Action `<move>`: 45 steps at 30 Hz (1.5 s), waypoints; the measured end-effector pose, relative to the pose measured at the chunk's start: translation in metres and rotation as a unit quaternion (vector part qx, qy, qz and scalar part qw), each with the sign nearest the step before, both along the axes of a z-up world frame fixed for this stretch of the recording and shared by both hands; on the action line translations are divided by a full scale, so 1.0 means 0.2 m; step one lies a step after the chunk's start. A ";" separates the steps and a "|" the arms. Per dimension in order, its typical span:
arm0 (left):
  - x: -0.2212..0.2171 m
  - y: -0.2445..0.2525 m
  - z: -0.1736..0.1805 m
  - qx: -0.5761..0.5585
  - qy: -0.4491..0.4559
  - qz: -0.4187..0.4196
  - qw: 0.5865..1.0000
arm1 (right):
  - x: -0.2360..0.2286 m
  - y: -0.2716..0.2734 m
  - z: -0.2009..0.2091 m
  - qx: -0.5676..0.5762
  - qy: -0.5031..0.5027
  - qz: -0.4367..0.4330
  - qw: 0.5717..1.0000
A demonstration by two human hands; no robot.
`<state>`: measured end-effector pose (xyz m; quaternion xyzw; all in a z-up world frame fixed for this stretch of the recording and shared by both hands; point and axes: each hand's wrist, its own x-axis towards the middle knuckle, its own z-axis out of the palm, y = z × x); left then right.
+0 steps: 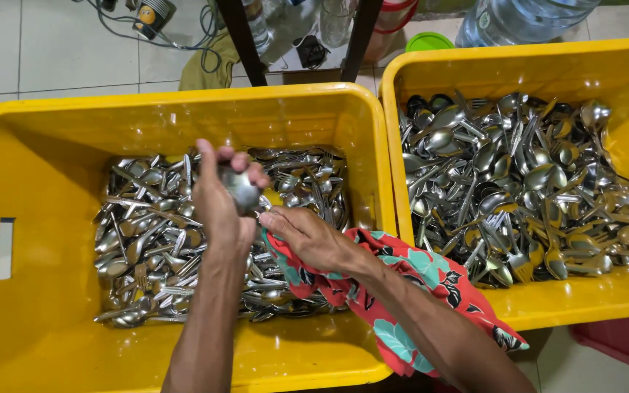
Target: Polishing metal spoons with a cloth and organizing them in large yellow storage bins.
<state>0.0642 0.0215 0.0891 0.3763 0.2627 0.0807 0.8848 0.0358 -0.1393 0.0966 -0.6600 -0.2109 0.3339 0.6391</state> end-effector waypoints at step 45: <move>-0.35 -0.03 -0.17 0.486 -0.114 -0.340 0.797 | 0.15 -0.02 -0.02 -0.129 -0.474 -0.318 0.811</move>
